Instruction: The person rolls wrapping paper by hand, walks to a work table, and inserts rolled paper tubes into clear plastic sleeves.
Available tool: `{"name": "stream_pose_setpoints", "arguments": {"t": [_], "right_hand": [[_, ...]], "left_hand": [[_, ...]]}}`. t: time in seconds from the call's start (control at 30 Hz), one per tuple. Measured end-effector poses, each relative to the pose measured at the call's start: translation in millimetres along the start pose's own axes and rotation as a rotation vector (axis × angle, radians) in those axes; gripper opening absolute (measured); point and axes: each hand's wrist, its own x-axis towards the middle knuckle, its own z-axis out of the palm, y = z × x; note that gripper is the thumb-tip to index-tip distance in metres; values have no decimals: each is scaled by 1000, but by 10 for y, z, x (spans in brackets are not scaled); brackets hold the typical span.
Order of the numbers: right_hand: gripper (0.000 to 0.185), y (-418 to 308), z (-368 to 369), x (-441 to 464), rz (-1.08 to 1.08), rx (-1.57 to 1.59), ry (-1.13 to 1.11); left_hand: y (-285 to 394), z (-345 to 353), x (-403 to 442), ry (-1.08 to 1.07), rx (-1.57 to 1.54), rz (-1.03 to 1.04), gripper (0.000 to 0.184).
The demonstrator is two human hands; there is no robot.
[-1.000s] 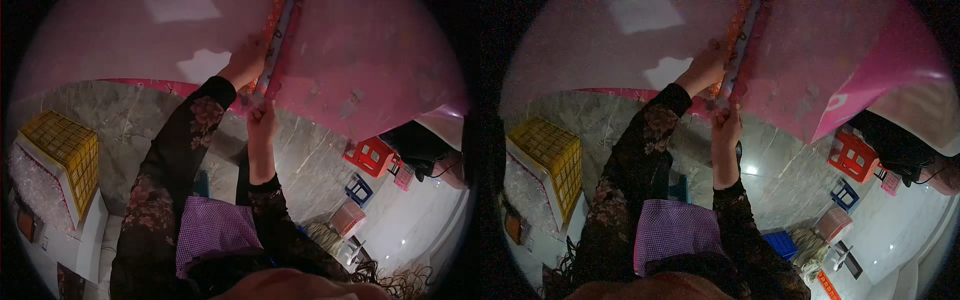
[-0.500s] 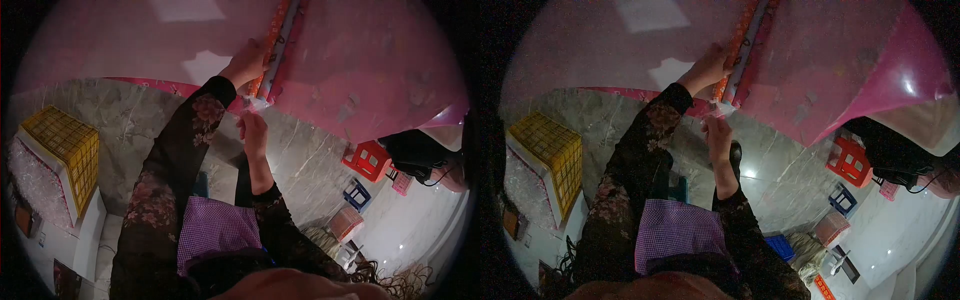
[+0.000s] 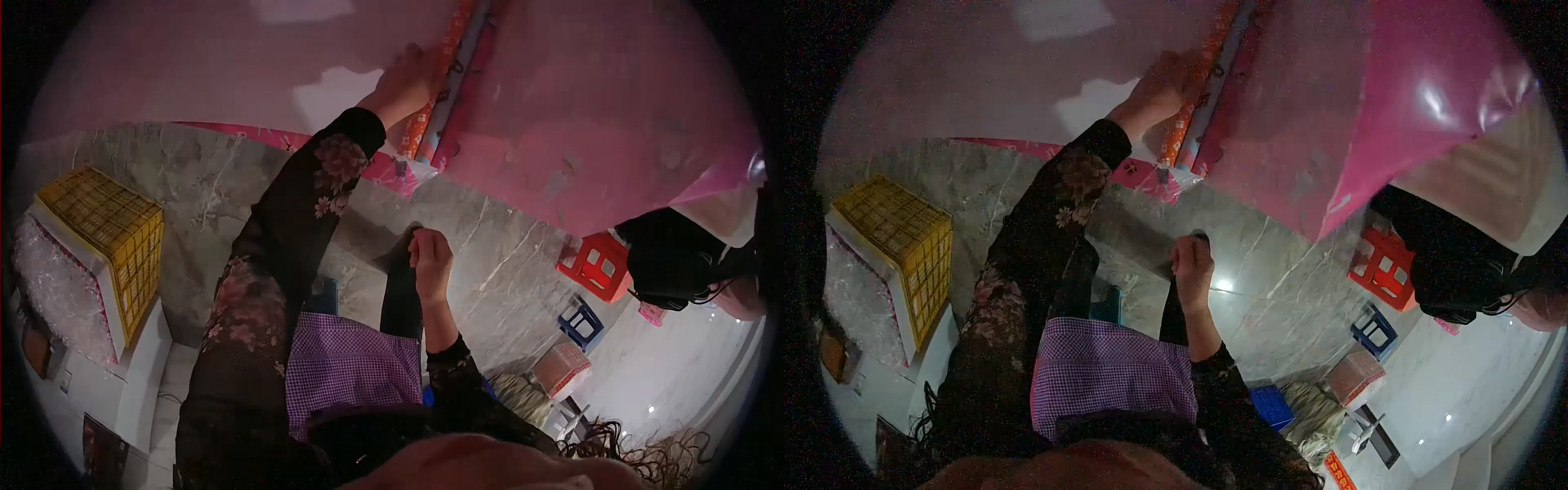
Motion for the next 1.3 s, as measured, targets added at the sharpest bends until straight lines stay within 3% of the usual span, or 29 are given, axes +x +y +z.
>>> {"name": "stream_pose_setpoints", "arguments": {"t": [0.03, 0.17, 0.27, 0.33, 0.47, 0.53, 0.6, 0.67, 0.73, 0.83, 0.93, 1.03, 1.3], "right_hand": [[15, 6, -28, -17, 60, -3, -10], [17, 121, -137, 49, -20, 37, 161], [30, 238, -275, 403, -84, 4, 142], [32, 160, -220, 613, -102, 21, 98], [37, 126, -48, 920, -26, 234, -23], [37, 136, 68, 1021, -15, 333, -46], [37, 53, 141, 1064, -4, 430, -62], [34, -18, 156, 1107, 52, 131, -39], [33, 36, 212, 1104, 11, 143, -10], [32, 11, 231, 1148, -9, 178, -9], [34, 82, 144, 1043, 8, 237, -6], [41, 110, 65, 844, 39, 275, 25], [44, 757, -523, -58, 281, -2, -15]], "left_hand": [[-30, 41, 66, 150, 159, 203, 41], [-118, 344, 245, 268, 237, 175, 45], [-84, 390, 249, 219, 202, 49, 49], [-81, 374, 254, -22, 211, -47, 55], [-5, 214, 248, -37, 139, -55, 56], [33, 202, 293, -127, 176, -171, 57], [-36, 209, 294, -111, 138, -123, 57], [-102, 243, 267, -102, 103, -78, 57], [-140, 303, 236, 166, 98, 47, 46], [-226, 366, 221, 319, 218, 189, 44], [-311, 322, 284, 175, 110, 231, 58], [-735, 682, 341, 180, 247, 243, 58], [-224, 241, -203, 45, 110, 201, 65]]}}
